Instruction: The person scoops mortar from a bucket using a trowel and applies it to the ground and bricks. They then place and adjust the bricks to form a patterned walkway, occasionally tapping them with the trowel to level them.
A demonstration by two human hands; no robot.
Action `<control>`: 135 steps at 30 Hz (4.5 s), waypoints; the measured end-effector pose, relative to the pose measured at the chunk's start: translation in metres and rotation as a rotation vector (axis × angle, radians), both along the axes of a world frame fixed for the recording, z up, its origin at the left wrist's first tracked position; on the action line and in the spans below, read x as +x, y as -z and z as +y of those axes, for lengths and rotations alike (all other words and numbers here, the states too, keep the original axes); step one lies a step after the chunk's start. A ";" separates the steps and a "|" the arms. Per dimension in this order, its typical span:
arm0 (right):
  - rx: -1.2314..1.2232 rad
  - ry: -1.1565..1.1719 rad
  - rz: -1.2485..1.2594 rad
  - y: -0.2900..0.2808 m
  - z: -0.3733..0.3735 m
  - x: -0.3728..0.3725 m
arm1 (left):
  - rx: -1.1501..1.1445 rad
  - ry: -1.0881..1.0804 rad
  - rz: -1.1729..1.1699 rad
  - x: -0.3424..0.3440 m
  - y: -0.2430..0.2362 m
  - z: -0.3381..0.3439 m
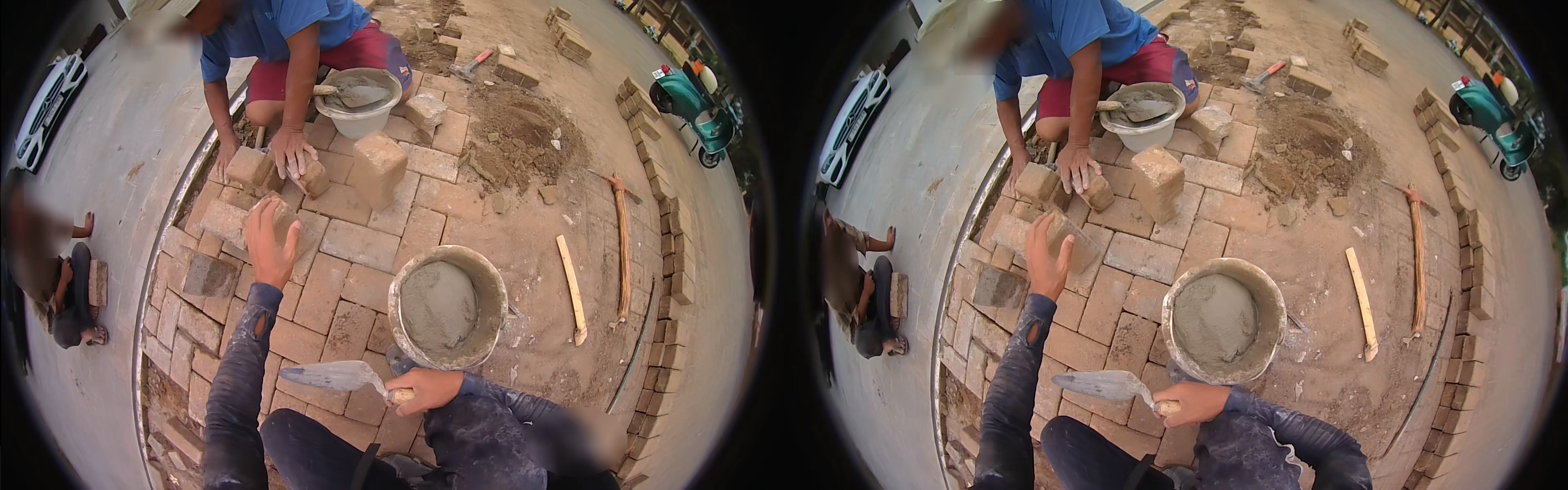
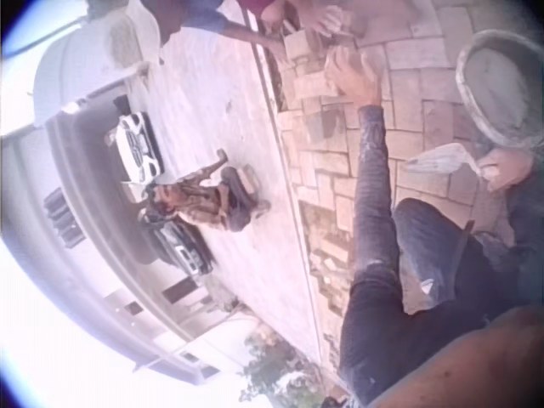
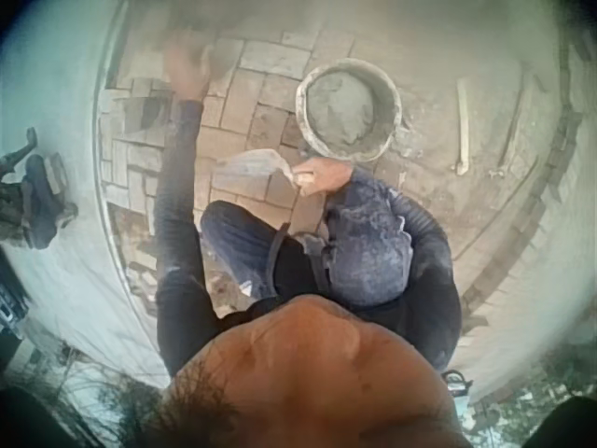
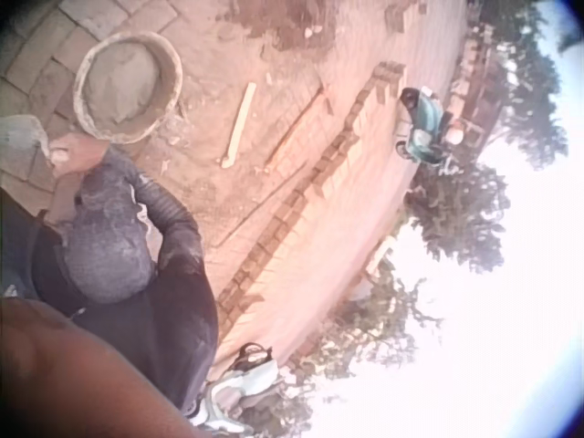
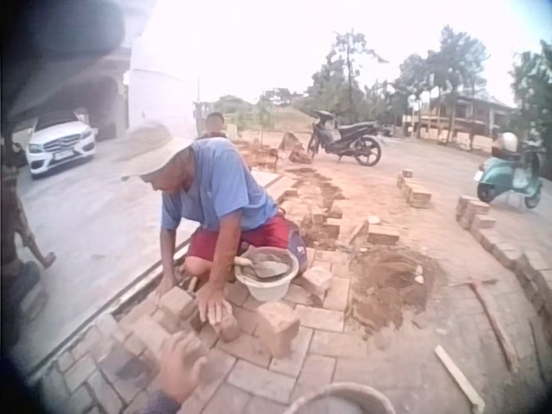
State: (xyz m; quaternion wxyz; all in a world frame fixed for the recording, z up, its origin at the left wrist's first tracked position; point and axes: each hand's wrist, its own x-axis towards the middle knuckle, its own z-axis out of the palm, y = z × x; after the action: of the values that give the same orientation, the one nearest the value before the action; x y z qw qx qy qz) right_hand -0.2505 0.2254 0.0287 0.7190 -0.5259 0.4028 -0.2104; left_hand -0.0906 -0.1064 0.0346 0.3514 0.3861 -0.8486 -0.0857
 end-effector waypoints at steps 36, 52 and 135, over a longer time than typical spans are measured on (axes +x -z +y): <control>-0.279 0.584 1.414 0.146 -0.086 -0.432 | 0.992 -0.494 -0.094 0.122 0.001 0.158; -0.363 0.392 1.145 0.138 -0.202 -0.393 | 0.458 -0.435 -0.020 -0.202 0.012 0.009; -0.232 0.558 0.319 0.088 -0.022 -0.407 | 0.533 0.059 -0.450 -0.358 -0.003 0.150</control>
State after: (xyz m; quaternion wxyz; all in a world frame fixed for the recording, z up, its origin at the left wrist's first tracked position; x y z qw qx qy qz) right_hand -0.6580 0.2034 -0.0593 0.4970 -0.4999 0.6121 -0.3584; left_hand -0.4491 0.0439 0.0374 0.0400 0.4488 -0.8634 -0.2271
